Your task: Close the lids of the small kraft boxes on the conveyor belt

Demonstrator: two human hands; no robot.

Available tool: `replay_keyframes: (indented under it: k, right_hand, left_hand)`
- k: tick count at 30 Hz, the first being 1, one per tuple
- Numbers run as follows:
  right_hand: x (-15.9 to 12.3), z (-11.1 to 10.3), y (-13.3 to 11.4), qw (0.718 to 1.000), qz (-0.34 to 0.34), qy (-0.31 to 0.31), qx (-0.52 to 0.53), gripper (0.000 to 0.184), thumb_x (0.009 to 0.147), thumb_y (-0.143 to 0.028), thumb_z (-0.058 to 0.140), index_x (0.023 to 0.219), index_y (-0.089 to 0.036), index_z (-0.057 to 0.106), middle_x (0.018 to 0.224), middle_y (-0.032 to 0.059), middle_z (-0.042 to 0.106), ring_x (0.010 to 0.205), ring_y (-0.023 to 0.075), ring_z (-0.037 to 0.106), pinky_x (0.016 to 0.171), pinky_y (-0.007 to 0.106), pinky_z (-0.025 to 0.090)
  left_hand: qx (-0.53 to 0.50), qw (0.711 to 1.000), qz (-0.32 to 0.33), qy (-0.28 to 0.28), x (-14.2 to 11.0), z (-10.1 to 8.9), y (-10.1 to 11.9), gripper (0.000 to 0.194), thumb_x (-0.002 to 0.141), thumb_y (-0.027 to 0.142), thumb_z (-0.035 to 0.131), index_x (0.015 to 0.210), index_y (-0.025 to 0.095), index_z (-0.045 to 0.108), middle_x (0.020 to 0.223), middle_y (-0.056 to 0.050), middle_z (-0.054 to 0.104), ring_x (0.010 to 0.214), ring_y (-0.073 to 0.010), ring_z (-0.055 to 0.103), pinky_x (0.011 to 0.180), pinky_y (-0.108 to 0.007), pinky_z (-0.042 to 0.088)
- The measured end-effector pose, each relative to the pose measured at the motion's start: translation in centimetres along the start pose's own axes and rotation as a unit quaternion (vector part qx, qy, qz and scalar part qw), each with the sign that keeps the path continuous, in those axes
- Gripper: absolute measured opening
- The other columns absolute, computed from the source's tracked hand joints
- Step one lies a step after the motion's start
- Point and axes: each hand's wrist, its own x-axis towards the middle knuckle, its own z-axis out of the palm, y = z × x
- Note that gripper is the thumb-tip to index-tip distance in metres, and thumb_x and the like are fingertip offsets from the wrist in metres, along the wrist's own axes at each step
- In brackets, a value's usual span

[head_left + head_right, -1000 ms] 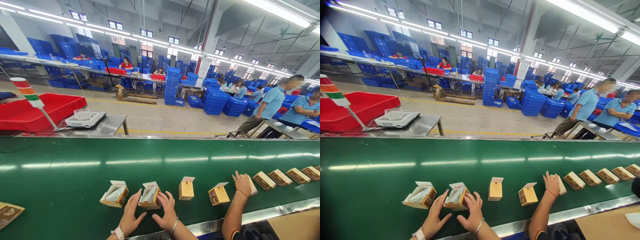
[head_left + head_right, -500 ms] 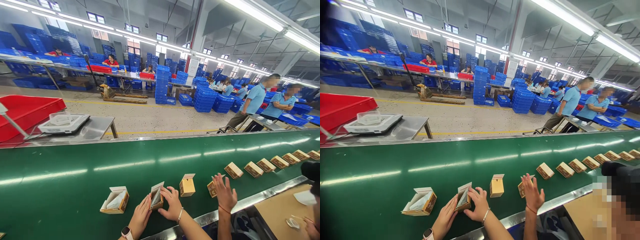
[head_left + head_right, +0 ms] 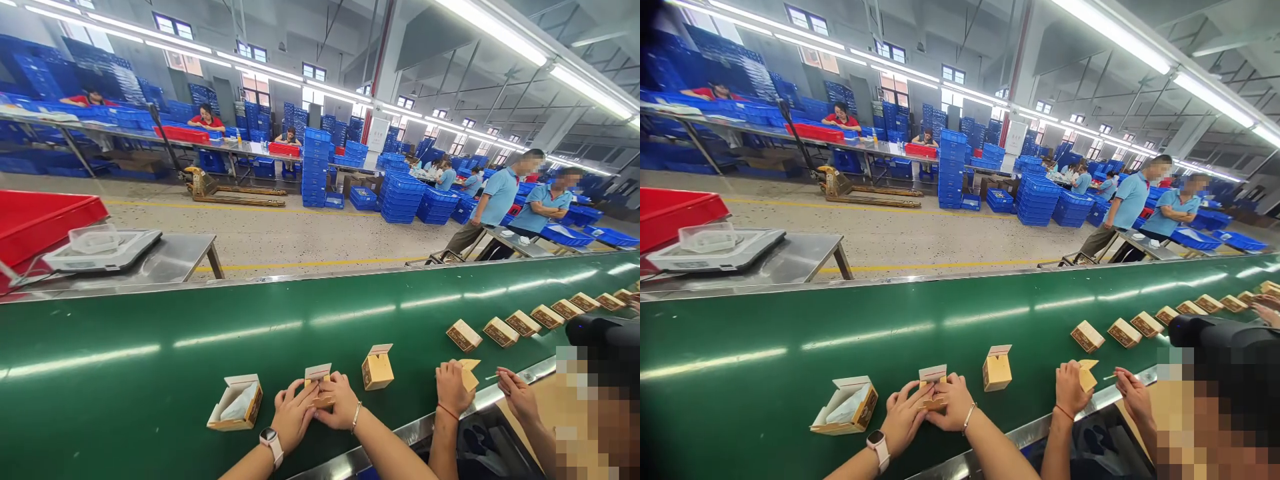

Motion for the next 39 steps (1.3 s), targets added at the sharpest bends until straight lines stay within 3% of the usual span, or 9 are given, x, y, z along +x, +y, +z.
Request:
replay_keyframes:
  k: [3,7,12,16,21,25,30,34,39]
  right_hand:
    - [-1.3,2.4,1.0,0.98,0.016,0.164,0.108,0.035,0.088,-0.043,0.042,0.089,-0.019,0.068,0.101,0.006,0.064,0.092,0.0172,0.053,0.085,0.036,0.041]
    - [-1.9,5.7,2.6,0.898,0.184,0.346,0.202,0.036,0.083,-0.046,0.049,0.074,-0.014,0.064,0.099,0.0118,0.061,0.094,0.0181,0.056,0.085,0.034,0.046]
    - [-2.0,8.4,4.3,0.825,0.316,0.408,0.23,0.039,0.077,-0.05,0.05,0.089,-0.012,0.055,0.086,0.0117,0.057,0.068,0.0139,0.053,0.065,0.029,0.05]
    - [-2.0,9.4,5.2,0.799,0.351,0.429,0.233,0.035,0.08,-0.043,0.043,0.097,-0.013,0.048,0.092,0.0137,0.058,0.072,0.0147,0.057,0.066,0.028,0.052]
    - [-2.2,8.9,6.5,0.807,0.346,0.424,0.222,0.03,0.072,-0.028,0.043,0.098,-0.014,0.051,0.092,0.0132,0.057,0.079,0.0172,0.06,0.071,0.031,0.053]
    - [-2.4,7.9,8.0,0.819,0.338,0.412,0.212,0.036,0.066,-0.024,0.042,0.097,-0.012,0.058,0.093,0.0145,0.056,0.087,0.0209,0.06,0.082,0.036,0.053]
    - [-3.4,7.3,8.1,0.797,0.381,0.429,0.19,0.038,0.079,-0.037,0.044,0.104,-0.012,0.057,0.094,0.015,0.055,0.083,0.0196,0.059,0.075,0.034,0.053]
    - [-5.5,7.7,4.5,0.771,0.36,0.518,0.088,0.05,0.086,-0.045,0.045,0.121,-0.01,0.045,0.121,0.0207,0.046,0.112,0.0253,0.049,0.095,0.044,0.044]
    - [-6.0,8.1,-0.6,0.919,0.132,0.364,0.081,0.05,0.083,-0.029,0.052,0.129,-0.017,0.041,0.125,0.0131,0.048,0.1,0.0143,0.057,0.079,0.026,0.051]
  left_hand:
    - [-0.066,0.997,-0.029,-0.017,0.8,0.1,0.9,0.041,0.092,0.032,0.034,0.117,0.03,0.066,0.123,-0.006,0.06,0.122,-0.0355,0.043,0.09,-0.057,0.031]
    - [-0.127,0.989,-0.073,0.006,1.3,1.7,1.8,0.04,0.09,0.034,0.034,0.096,0.019,0.07,0.115,-0.011,0.063,0.12,-0.0328,0.047,0.092,-0.054,0.034]
    - [-0.208,0.953,-0.214,0.06,2.6,3.6,2.7,0.047,0.078,0.035,0.05,0.117,0.008,0.052,0.12,-0.02,0.053,0.112,-0.0289,0.053,0.099,-0.051,0.035]
    - [-0.311,0.892,-0.328,0.011,4.9,3.5,2.9,0.051,0.078,0.027,0.057,0.123,0.008,0.045,0.121,-0.02,0.052,0.113,-0.0265,0.055,0.095,-0.044,0.043]
    - [-0.43,0.804,-0.399,-0.093,7.8,3.2,3.8,0.034,0.082,0.008,0.054,0.115,0.005,0.048,0.11,-0.016,0.058,0.084,-0.0131,0.063,0.08,-0.028,0.051]
    - [-0.452,0.779,-0.417,-0.121,9.2,3.6,5.0,0.032,0.082,0.003,0.051,0.114,0.006,0.048,0.105,-0.011,0.059,0.079,-0.0111,0.061,0.076,-0.027,0.052]
    - [-0.41,0.809,-0.406,-0.106,9.1,3.1,5.9,0.05,0.085,0.023,0.058,0.127,0.005,0.038,0.127,-0.02,0.049,0.107,-0.0185,0.058,0.093,-0.03,0.045]
    - [-0.382,0.849,-0.338,-0.138,5.0,1.6,5.7,0.048,0.086,0.032,0.053,0.126,0.008,0.04,0.127,-0.017,0.05,0.116,-0.0171,0.053,0.095,-0.025,0.042]
    - [-0.327,0.845,-0.317,-0.281,-3.2,0.1,2.4,0.017,0.064,0.026,0.062,0.068,0.013,0.05,0.06,-0.004,0.057,0.054,-0.0172,0.056,0.056,-0.03,0.045]
